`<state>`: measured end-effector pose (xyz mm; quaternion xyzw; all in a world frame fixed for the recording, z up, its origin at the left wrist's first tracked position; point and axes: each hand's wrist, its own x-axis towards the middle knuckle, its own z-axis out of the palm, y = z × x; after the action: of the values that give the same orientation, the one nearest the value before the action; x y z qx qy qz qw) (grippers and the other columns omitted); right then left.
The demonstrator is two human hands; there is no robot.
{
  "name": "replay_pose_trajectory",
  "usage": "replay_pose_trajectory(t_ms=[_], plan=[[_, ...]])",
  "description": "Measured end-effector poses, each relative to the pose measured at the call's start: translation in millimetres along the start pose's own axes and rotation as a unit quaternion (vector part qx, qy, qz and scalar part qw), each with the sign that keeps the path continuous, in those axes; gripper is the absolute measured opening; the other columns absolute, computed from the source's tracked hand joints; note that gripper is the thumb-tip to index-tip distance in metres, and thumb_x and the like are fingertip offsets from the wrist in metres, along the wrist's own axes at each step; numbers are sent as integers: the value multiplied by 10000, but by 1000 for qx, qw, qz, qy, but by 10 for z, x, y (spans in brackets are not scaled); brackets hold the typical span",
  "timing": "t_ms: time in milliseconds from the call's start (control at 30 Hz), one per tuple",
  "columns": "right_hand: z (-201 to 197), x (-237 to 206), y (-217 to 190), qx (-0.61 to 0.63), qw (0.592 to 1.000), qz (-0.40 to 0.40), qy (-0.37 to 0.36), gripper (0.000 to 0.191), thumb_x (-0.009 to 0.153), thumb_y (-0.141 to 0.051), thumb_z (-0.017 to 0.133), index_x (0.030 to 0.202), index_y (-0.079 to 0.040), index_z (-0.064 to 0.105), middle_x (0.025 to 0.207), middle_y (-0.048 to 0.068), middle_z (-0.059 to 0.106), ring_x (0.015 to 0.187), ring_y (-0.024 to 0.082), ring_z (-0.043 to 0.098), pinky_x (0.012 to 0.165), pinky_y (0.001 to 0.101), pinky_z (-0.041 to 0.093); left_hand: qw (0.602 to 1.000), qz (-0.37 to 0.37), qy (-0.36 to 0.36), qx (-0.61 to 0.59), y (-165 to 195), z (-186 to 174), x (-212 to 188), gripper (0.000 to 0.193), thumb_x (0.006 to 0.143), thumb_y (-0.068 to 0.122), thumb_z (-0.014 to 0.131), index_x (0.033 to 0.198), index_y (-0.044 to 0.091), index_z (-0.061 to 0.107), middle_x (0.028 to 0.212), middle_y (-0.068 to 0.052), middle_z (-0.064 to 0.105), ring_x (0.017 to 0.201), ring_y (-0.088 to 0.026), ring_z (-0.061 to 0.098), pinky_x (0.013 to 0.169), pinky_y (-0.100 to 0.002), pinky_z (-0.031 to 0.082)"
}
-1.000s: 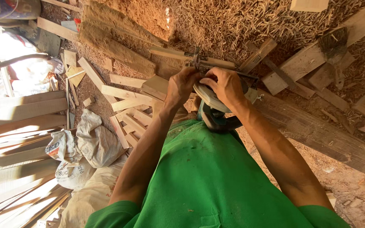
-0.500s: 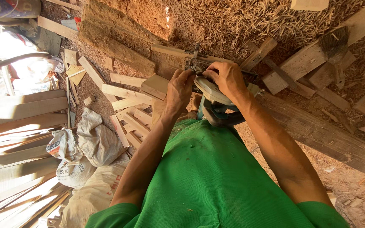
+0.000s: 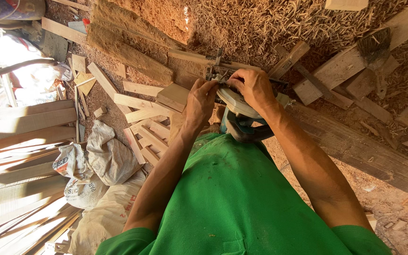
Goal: The person uses a handheld circular saw to cut thin wood strips into shorter pieces. They position each strip against a guide, cut it with the saw, and set the cut pieces aside among the scrap wood on the ground.
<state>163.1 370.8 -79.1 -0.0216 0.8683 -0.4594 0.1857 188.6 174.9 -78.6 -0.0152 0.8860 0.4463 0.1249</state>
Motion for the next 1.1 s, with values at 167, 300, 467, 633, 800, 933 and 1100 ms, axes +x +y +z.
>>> replay_pose_trajectory(t_ms=[167,300,467,633,800,933,1100], plan=[[7,-3,-8,5,1000,-4,2,183,937,-198,763,1007,-30,781,896,114,777,727,216,740,606,356,574,1000,11,8,28,2,7,69,223,993,163,663,1145,40,769,951,-117,678,834,-250,675,735,-382,551],[0,2,-11,0,1000,-18,8,192,936,-201,776,1004,-22,786,890,123,778,733,211,744,601,352,572,997,49,45,44,33,-29,89,155,944,138,695,1035,44,779,960,-131,676,890,-280,672,764,-403,555],[20,36,36,7,1000,10,1,211,922,-208,780,1004,-14,773,899,124,780,716,209,753,571,333,589,1000,1,-16,9,87,-39,112,205,960,135,644,1115,66,761,1065,-122,712,966,-258,695,818,-379,588],[50,38,121,49,998,16,20,271,921,-151,762,1136,5,707,936,142,777,766,218,768,612,320,619,994,76,-66,32,102,-52,220,315,887,88,600,1140,94,788,1110,-118,755,1042,-295,659,937,-421,546],[62,45,169,54,998,38,13,252,998,-116,658,1231,-24,687,957,154,759,792,211,770,590,312,633,992,14,-122,-9,146,-133,319,373,871,116,564,1224,122,687,1095,-14,784,991,-222,669,919,-390,536],[52,35,169,9,998,57,3,214,999,-186,737,1162,-48,745,982,119,797,795,216,785,671,335,629,992,-24,-124,19,199,-153,293,207,923,221,673,1110,148,726,1041,3,797,991,-218,649,895,-384,527],[10,53,155,-29,994,-77,68,424,895,-93,755,1303,15,707,1026,174,763,842,278,742,701,354,612,994,-1,-107,6,220,-161,284,222,942,215,680,1152,145,688,1055,-1,796,1021,-215,669,920,-393,528]])
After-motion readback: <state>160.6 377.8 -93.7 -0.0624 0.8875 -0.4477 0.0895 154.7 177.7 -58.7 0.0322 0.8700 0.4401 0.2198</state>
